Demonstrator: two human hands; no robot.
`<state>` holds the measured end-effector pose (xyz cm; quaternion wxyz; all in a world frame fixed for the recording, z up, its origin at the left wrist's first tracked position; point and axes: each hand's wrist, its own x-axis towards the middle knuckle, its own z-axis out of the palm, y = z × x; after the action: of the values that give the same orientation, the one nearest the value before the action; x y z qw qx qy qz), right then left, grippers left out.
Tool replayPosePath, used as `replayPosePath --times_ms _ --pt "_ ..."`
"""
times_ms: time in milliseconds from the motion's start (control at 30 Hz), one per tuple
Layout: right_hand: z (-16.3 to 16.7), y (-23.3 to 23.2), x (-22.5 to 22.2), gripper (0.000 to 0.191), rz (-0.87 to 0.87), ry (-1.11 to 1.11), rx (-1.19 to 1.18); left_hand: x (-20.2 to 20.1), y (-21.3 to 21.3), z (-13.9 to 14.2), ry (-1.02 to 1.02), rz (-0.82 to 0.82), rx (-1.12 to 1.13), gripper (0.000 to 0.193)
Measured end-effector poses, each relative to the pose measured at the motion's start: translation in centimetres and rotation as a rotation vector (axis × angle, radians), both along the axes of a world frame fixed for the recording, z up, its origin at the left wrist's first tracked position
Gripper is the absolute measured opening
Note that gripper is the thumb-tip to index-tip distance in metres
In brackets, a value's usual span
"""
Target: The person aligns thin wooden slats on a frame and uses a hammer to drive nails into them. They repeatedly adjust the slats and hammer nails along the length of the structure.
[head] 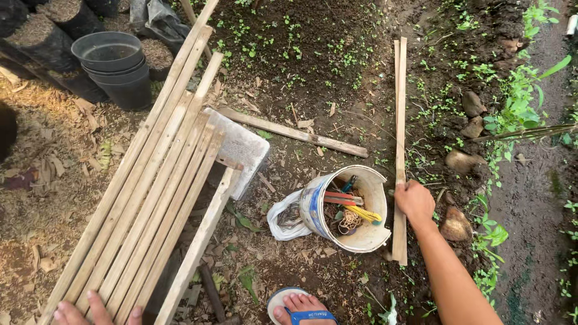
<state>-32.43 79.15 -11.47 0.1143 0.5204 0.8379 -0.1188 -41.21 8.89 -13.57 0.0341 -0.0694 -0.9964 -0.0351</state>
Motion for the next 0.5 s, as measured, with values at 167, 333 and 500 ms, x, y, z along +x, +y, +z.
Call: replayPosePath --times_ms 167,333,500 --pt "0.9 1.2 2.3 0.033 -0.274 0.431 -0.084 0.7 0.2 0.1 0.041 0.009 0.048 0.094" --pt "4.3 0.7 6.0 0.021 -0.068 0.665 0.134 0.7 0.7 0.6 0.063 -0.009 0.102 0.090" --pt "10.3 -1.8 7.2 0.017 -0.090 1.089 -0.114 0.9 1.9 2.3 -0.207 0.102 -0.823 0.097"
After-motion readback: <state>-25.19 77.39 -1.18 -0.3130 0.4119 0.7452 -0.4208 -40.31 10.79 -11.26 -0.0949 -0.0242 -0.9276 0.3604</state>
